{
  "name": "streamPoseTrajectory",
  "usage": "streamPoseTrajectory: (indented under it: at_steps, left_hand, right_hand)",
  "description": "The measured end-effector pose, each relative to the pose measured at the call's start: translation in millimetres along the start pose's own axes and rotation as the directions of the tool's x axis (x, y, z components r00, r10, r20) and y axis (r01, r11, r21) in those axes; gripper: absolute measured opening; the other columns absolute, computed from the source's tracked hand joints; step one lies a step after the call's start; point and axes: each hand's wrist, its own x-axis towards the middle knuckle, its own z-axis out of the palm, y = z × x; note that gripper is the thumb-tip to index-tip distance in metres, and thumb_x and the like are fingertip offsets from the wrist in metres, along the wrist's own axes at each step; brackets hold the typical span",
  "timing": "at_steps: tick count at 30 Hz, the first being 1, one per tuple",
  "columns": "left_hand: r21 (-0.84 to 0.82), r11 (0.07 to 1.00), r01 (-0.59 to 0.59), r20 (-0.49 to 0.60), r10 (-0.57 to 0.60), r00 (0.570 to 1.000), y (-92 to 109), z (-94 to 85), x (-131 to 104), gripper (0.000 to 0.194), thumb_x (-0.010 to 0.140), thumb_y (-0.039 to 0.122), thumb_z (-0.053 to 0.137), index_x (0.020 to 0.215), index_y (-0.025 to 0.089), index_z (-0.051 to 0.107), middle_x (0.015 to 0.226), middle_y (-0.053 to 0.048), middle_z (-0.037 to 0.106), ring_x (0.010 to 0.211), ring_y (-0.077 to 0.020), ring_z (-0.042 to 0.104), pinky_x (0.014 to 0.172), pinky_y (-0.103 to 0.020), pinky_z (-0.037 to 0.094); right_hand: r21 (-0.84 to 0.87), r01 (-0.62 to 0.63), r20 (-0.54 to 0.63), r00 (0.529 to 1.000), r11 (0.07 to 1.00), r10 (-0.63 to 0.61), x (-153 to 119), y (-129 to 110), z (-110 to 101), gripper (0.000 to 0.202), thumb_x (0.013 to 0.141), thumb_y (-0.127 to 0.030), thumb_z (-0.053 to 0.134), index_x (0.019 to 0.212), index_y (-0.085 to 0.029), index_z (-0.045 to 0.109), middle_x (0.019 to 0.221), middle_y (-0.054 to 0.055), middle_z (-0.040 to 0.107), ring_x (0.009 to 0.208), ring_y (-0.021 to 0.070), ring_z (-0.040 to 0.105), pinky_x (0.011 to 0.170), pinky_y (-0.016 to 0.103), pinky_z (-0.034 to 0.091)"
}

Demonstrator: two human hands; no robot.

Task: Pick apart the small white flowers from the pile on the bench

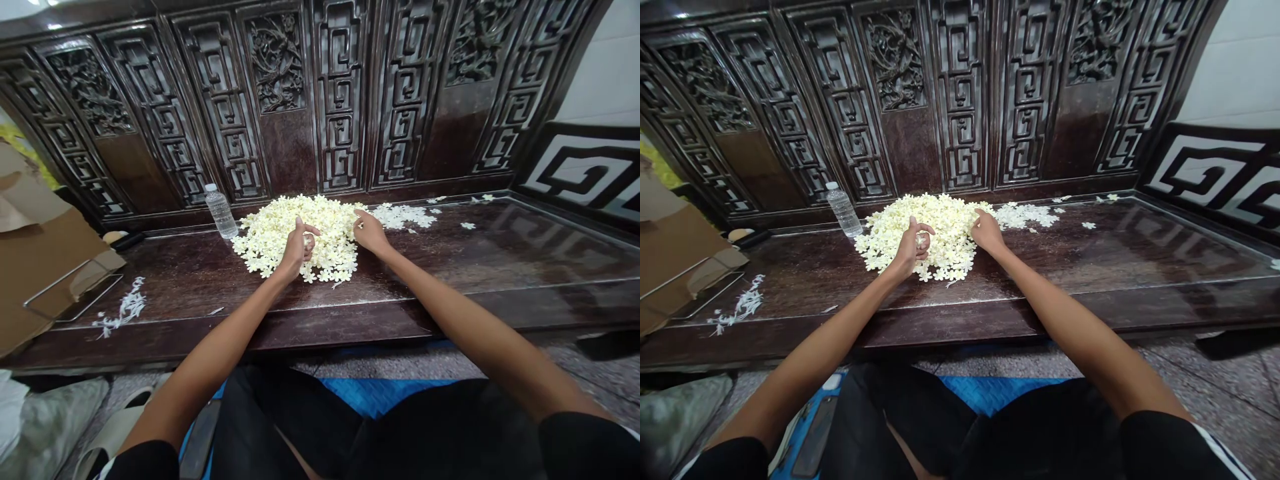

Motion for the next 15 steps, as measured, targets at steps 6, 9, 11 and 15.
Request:
streamPoseTrajectory:
  at_steps: [6,9,11,15]
  left_hand:
    - [0.44,0.864,-0.246,-0.024,0.285,0.958,-0.1,-5.7,0.3,0.082,0.099,0.082,0.023,0.064,0.018,0.061,0.053,0.0,0.041,0.049,-0.0117,0.037,0.056,-0.03,0.033]
    - [0.608,0.745,-0.274,-0.009,0.352,0.936,-3.0,-6.9,-2.8,0.081,0.101,0.078,0.025,0.058,0.019,0.058,0.054,-0.003,0.052,0.054,-0.0154,0.047,0.064,-0.033,0.037]
    - [0.663,0.694,-0.282,-0.013,0.387,0.922,-3.5,-8.3,-6.3,0.079,0.103,0.076,0.024,0.059,0.02,0.058,0.056,-0.004,0.054,0.056,-0.0173,0.05,0.065,-0.033,0.035]
    - [0.696,0.647,-0.313,-0.026,0.458,0.889,5.3,-13.0,-14.7,0.07,0.103,0.072,0.027,0.058,0.022,0.049,0.06,-0.005,0.053,0.059,-0.0185,0.048,0.065,-0.034,0.032]
  right_hand:
    - [-0.05,0.086,0.007,0.996,0.995,-0.086,-14.6,-23.1,-3.7,0.057,0.087,-0.01,0.052,0.142,-0.011,0.065,0.124,0.019,0.071,0.115,0.0349,0.067,0.101,0.046,0.055]
    - [-0.067,0.168,-0.021,0.985,0.983,-0.17,-19.5,-39.0,-14.4,0.05,0.094,-0.011,0.046,0.14,-0.013,0.067,0.123,0.019,0.069,0.11,0.0333,0.066,0.096,0.045,0.054]
    - [-0.074,0.209,-0.04,0.977,0.975,-0.212,-22.6,-50.4,-24.5,0.047,0.096,-0.011,0.044,0.136,-0.014,0.069,0.123,0.019,0.067,0.107,0.0319,0.065,0.093,0.043,0.053]
    - [-0.072,0.3,-0.148,0.94,0.951,-0.308,-50.2,-73.9,-51.1,0.039,0.096,-0.008,0.042,0.118,-0.015,0.073,0.112,0.016,0.068,0.095,0.0273,0.066,0.082,0.038,0.053]
